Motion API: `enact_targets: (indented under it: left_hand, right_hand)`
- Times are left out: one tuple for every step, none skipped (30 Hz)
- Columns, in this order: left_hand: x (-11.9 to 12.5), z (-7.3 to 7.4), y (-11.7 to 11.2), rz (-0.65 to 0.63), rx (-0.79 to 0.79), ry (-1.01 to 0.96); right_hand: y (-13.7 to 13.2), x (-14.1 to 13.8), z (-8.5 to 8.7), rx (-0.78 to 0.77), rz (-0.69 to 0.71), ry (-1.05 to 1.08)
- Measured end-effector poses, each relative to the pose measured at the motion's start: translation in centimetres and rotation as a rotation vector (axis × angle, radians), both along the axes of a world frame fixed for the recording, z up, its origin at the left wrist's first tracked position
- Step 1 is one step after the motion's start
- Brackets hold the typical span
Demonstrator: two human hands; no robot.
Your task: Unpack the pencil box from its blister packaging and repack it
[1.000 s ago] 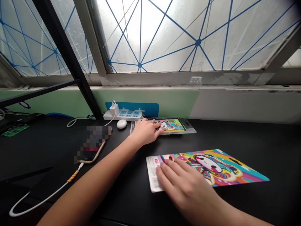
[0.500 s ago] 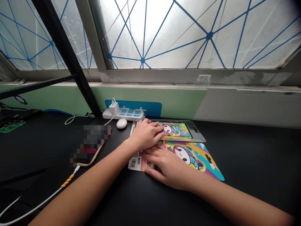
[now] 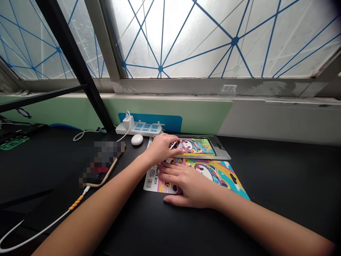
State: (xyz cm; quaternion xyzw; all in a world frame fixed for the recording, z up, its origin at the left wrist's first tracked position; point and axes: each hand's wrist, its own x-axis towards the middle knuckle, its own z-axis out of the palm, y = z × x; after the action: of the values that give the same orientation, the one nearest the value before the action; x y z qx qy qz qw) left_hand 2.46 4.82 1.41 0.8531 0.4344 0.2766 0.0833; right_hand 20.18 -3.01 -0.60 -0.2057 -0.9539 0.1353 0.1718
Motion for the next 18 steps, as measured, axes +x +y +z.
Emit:
enact_targets:
  left_hand:
    - [0.0,-0.1,0.0,-0.005,0.001,-0.001]
    - [0.0,-0.1,0.0,-0.011,0.000,-0.002]
    - [0.0,-0.1,0.0,-0.018,-0.001,-0.002]
    - [0.0,-0.1,0.0,-0.026,-0.003,-0.003]
    - [0.0,-0.1,0.1,-0.036,-0.005,-0.003]
    - [0.0,0.0,0.1,-0.049,-0.007,-0.002]
    - [0.0,0.1,0.2,-0.065,-0.010,-0.001]
    - [-0.1,0.2,0.3,-0.082,-0.013,0.000]
    - [-0.2,0.3,0.4,-0.100,-0.017,0.001]
    - [-0.3,0.4,0.5,-0.117,-0.021,0.000]
    - [-0.5,0.5,0.7,-0.132,-0.026,-0.001]
    - [-0.6,0.6,0.7,-0.144,-0.028,-0.004]
    - [-0.7,0.7,0.8,-0.156,-0.030,-0.006]
    - [-0.8,0.8,0.9,-0.168,-0.030,-0.007]
    - [-0.8,0.9,0.9,-0.180,-0.028,-0.008]
    - [-0.8,1.0,0.8,-0.193,-0.025,-0.007]
    - [-0.8,1.0,0.8,-0.206,-0.023,-0.004]
    - [-0.8,1.1,0.7,-0.218,-0.021,-0.002]
  right_hand:
    - [0.2,0.1,0.0,0.010,0.022,0.001]
    - [0.5,0.1,0.0,0.023,0.040,-0.002]
    - [0.7,0.2,-0.1,0.038,0.054,-0.006]
    - [0.8,0.2,-0.1,0.055,0.065,-0.011]
    - [1.0,0.2,-0.2,0.074,0.073,-0.015]
    - [1.0,0.1,-0.2,0.094,0.078,-0.017]
    - [1.1,0.1,-0.2,0.113,0.082,-0.018]
    - [1.1,0.1,-0.2,0.129,0.084,-0.019]
    - [1.1,0.0,-0.2,0.143,0.087,-0.019]
    - [1.0,0.0,-0.2,0.154,0.088,-0.017]
    - [1.0,0.0,-0.1,0.163,0.088,-0.012]
    - [1.0,0.0,-0.1,0.168,0.087,-0.007]
    - [1.0,0.0,-0.1,0.170,0.085,-0.002]
    - [1.0,0.0,0.0,0.169,0.082,0.002]
    - [0.9,0.0,0.0,0.167,0.077,0.004]
    - [0.9,0.1,0.0,0.164,0.072,0.005]
    - [0.9,0.1,0.0,0.163,0.068,0.006]
    - [0.8,0.1,0.0,0.164,0.063,0.006]
